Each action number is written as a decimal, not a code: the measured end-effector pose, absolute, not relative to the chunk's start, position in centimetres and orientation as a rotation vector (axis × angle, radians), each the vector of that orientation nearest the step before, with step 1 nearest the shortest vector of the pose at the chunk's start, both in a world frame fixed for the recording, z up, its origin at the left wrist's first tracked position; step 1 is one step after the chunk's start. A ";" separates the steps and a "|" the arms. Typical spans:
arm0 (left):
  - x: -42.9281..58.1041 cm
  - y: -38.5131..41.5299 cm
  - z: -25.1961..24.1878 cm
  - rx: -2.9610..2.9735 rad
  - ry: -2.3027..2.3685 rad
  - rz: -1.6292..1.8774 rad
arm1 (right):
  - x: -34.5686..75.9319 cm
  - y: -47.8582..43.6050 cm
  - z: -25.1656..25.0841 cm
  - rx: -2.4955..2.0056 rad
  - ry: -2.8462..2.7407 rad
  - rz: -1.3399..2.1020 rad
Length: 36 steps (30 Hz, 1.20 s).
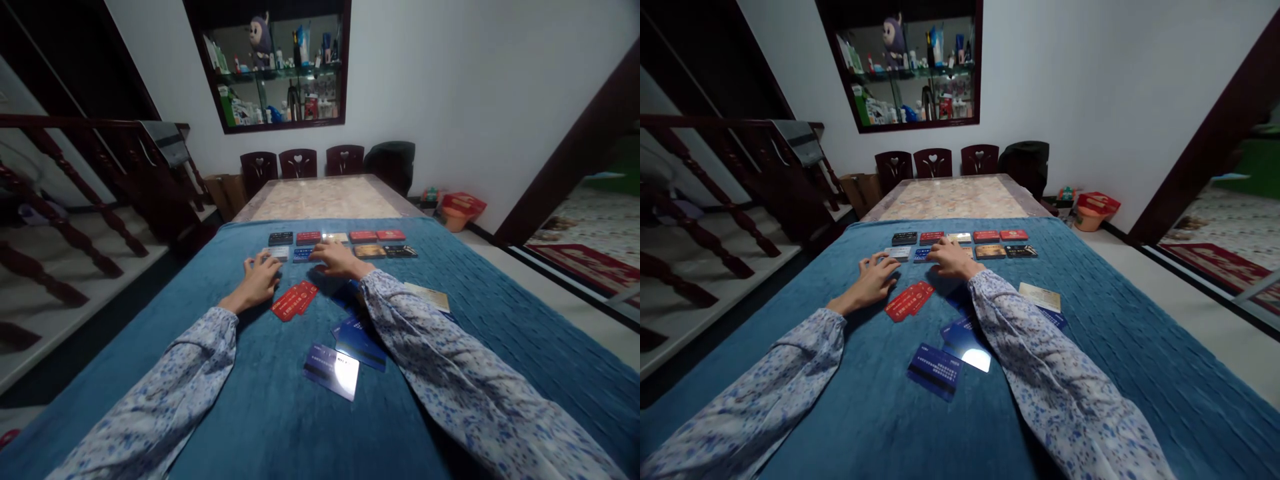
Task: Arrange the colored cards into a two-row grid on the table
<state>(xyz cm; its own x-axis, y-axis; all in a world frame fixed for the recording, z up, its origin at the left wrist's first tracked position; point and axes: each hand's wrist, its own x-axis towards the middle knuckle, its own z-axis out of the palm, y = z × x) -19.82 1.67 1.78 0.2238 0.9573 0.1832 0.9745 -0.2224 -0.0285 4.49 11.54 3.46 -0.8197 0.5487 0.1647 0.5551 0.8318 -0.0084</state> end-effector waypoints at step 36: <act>-18.4 -4.6 -0.7 -2.663 -1.556 -0.337 | 3.3 5.2 0.4 -0.687 -2.908 -0.025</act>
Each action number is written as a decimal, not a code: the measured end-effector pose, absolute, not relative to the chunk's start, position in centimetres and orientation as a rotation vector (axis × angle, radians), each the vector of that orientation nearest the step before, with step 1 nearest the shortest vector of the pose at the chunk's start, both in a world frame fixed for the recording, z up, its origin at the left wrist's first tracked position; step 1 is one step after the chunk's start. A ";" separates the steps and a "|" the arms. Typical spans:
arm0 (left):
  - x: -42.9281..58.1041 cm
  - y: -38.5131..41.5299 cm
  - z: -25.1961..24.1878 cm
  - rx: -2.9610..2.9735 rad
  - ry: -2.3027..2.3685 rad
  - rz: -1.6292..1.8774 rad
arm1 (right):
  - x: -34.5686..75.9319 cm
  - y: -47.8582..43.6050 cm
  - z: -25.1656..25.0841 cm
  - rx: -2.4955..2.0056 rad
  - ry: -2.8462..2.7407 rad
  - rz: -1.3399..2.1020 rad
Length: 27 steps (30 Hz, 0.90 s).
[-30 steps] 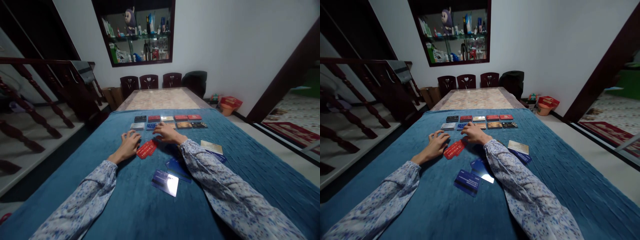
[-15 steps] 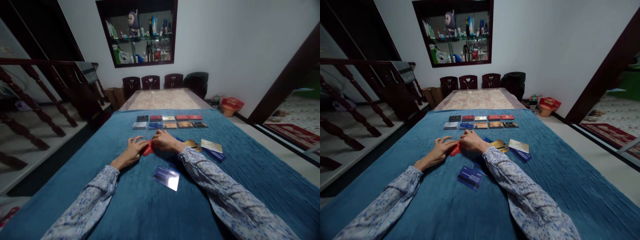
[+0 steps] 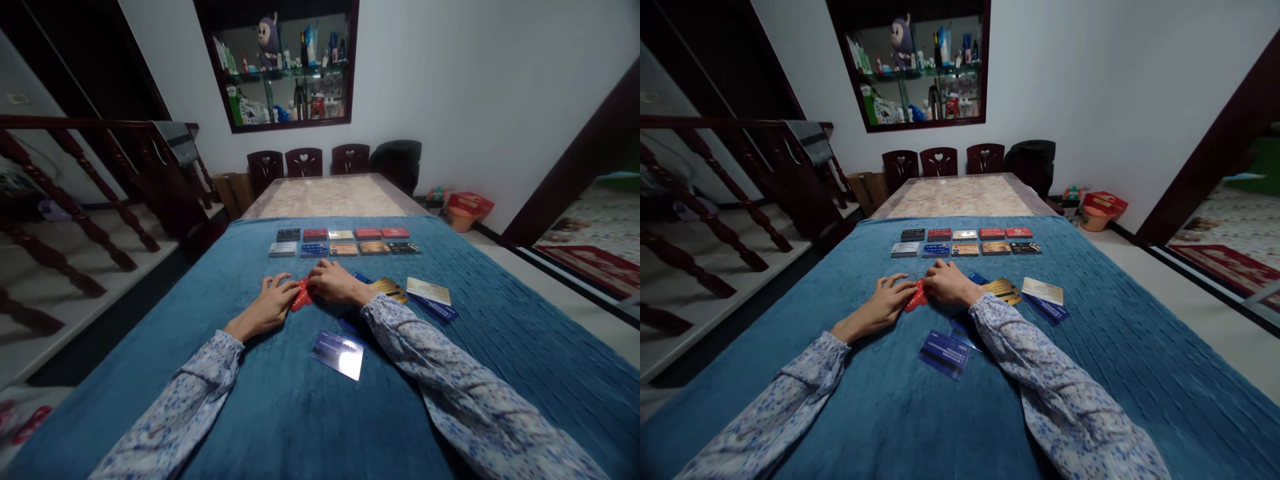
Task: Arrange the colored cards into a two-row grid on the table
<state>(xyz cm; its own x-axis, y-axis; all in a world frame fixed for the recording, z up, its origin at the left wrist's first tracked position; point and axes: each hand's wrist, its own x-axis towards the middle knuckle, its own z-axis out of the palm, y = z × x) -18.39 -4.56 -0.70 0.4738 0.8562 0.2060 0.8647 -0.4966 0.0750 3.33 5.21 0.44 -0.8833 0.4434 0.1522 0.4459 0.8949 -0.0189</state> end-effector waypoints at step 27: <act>-17.9 -5.8 1.2 -2.641 -1.527 -0.313 | 3.2 3.8 2.4 -0.804 -2.957 -0.029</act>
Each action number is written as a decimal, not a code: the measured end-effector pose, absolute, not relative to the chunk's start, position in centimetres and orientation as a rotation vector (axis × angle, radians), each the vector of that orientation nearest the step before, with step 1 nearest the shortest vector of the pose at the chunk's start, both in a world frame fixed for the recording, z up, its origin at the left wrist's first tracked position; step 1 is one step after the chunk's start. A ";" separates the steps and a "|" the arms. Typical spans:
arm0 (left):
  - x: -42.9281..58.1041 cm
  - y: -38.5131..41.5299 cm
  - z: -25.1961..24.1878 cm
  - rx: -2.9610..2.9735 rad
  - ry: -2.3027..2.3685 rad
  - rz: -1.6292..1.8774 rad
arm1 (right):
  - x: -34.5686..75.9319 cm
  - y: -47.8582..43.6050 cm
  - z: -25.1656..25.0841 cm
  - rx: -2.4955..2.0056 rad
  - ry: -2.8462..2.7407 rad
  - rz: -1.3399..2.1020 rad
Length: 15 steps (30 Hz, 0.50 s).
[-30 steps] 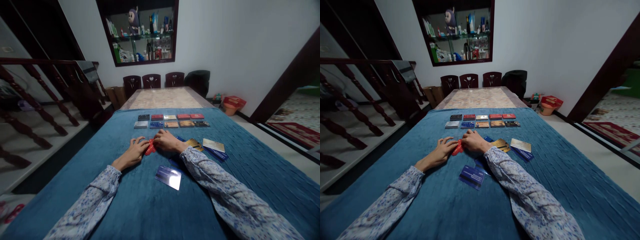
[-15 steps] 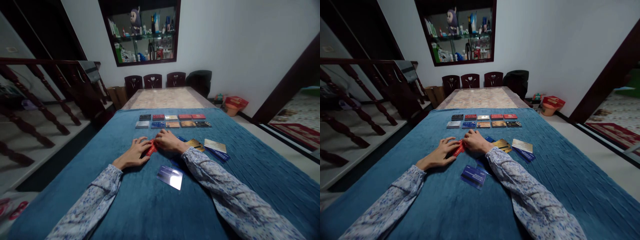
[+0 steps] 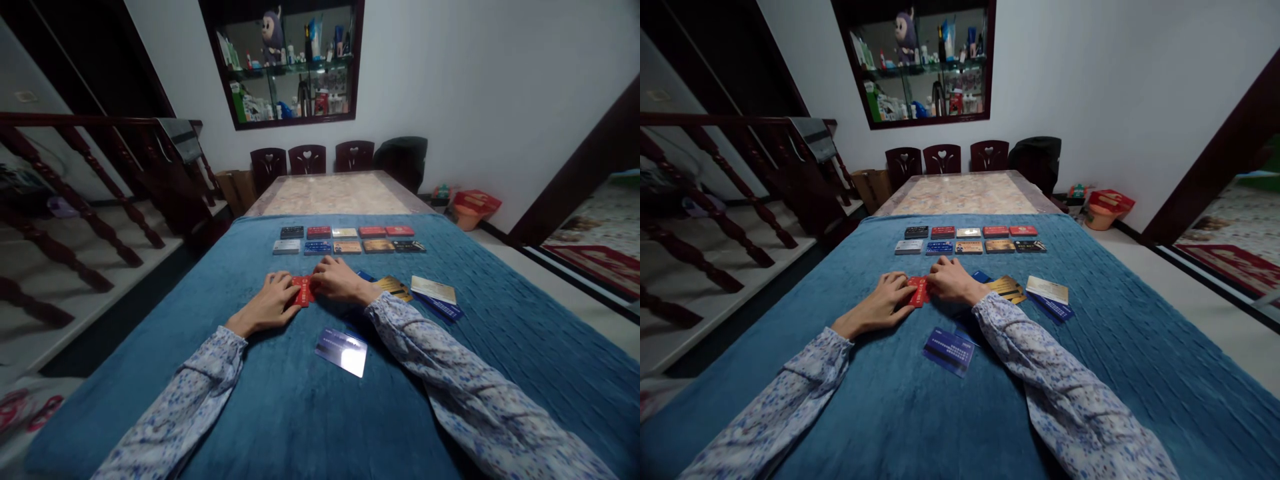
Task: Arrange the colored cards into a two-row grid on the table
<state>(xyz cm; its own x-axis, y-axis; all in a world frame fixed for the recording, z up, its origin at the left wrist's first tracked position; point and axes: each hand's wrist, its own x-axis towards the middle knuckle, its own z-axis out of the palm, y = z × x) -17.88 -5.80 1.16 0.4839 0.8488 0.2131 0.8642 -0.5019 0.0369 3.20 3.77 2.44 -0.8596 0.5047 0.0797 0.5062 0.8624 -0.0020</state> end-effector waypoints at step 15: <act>-19.0 -3.7 -1.2 -2.461 -1.815 -0.341 | 2.0 1.7 2.5 -0.724 -3.030 -0.082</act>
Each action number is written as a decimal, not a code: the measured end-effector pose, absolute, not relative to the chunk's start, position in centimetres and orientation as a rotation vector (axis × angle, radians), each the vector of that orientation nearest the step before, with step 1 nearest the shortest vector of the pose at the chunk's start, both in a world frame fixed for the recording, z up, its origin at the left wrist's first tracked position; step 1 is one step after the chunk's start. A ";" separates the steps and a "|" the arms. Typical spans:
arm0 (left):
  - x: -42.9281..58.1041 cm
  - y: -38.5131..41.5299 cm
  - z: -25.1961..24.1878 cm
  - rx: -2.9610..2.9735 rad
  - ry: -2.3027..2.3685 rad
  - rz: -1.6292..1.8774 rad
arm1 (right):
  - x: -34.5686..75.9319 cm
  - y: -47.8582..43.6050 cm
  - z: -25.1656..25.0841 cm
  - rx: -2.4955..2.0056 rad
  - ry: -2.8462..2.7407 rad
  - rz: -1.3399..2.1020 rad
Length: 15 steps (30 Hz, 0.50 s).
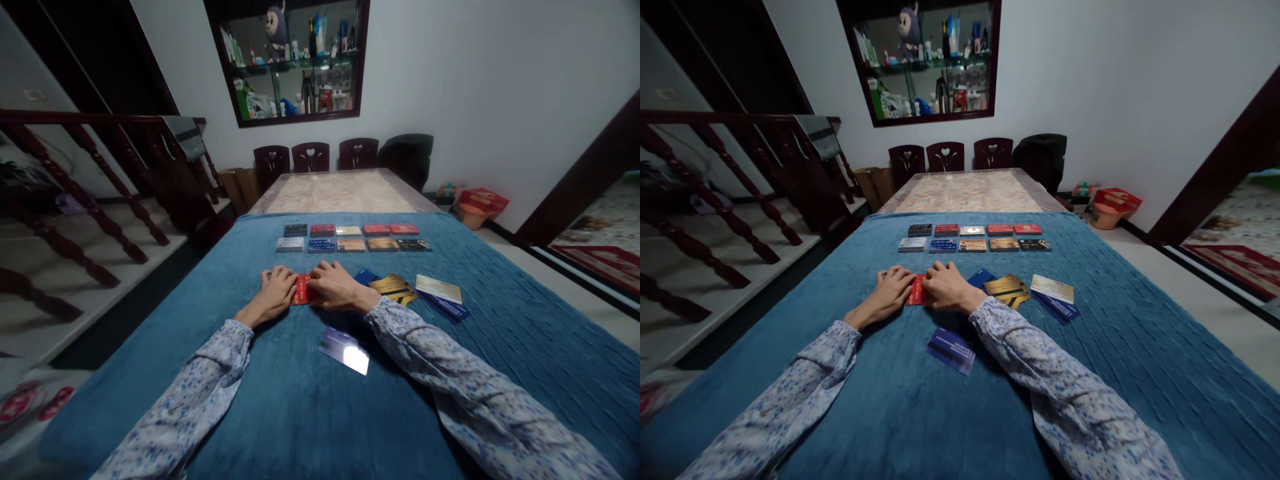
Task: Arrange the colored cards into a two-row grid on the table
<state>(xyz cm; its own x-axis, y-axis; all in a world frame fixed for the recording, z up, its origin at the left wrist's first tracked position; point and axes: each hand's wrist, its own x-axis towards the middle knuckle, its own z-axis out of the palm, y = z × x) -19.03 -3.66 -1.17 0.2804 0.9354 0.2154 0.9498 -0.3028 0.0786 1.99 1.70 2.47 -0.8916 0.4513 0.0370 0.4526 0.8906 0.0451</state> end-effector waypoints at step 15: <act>-17.7 -5.1 -0.1 -2.278 -1.918 -0.243 | 3.1 3.1 3.0 -0.912 -3.002 -0.059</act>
<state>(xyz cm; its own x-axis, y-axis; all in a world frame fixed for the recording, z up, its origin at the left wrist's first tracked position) -17.73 -5.06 -0.05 0.1678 0.9606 0.2218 0.9855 -0.1691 -0.0132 3.09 3.09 2.97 -0.8310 0.5562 0.0144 0.5563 0.8303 0.0350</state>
